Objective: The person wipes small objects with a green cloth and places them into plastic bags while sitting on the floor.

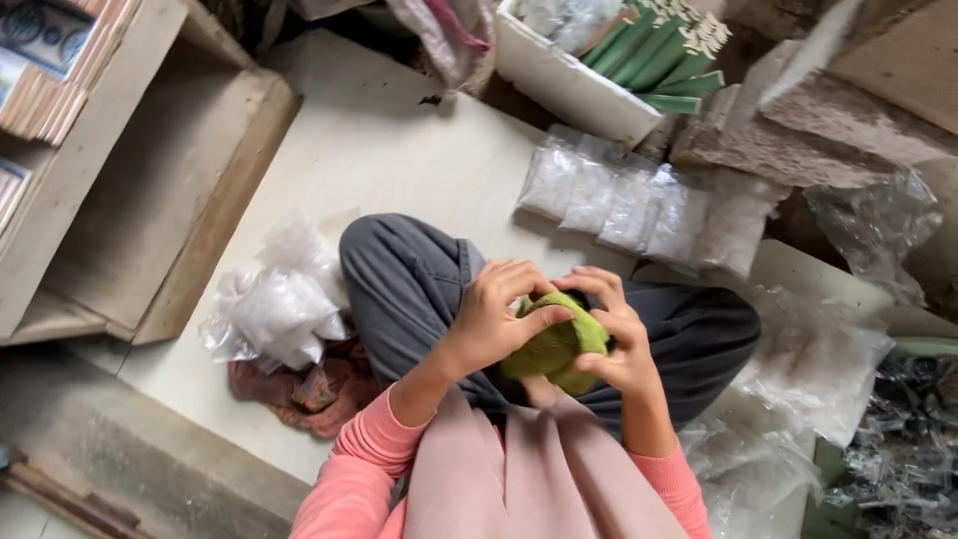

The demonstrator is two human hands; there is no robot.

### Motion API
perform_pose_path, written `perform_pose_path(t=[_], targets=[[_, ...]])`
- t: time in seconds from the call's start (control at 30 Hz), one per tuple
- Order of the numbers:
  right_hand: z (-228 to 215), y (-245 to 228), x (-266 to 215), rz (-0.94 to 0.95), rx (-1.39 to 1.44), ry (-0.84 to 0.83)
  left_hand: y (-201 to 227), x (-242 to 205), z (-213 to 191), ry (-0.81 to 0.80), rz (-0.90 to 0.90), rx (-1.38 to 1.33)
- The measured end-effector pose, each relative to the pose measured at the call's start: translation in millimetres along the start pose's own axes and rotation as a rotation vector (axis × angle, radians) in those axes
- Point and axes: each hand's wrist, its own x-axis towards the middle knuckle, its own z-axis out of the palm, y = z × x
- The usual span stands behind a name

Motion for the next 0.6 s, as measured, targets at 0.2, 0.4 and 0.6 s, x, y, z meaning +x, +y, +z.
perform_pose_path(t=[0.2, 0.4, 0.6], targets=[[-10.4, 49.0, -30.9, 0.260, 1.385, 0.320, -32.0, 2.5, 70.4, 0.077, -0.356, -0.091], [-62.6, 160.8, -80.8, 0.581, 1.635, 0.550, -180.1, 31.0, 84.1, 0.252, -0.528, 0.194], [-58.6, 198.4, -48.5, 0.614, 1.638, 0.732, -345.7, 79.2, 108.6, 0.128, -0.458, 0.351]])
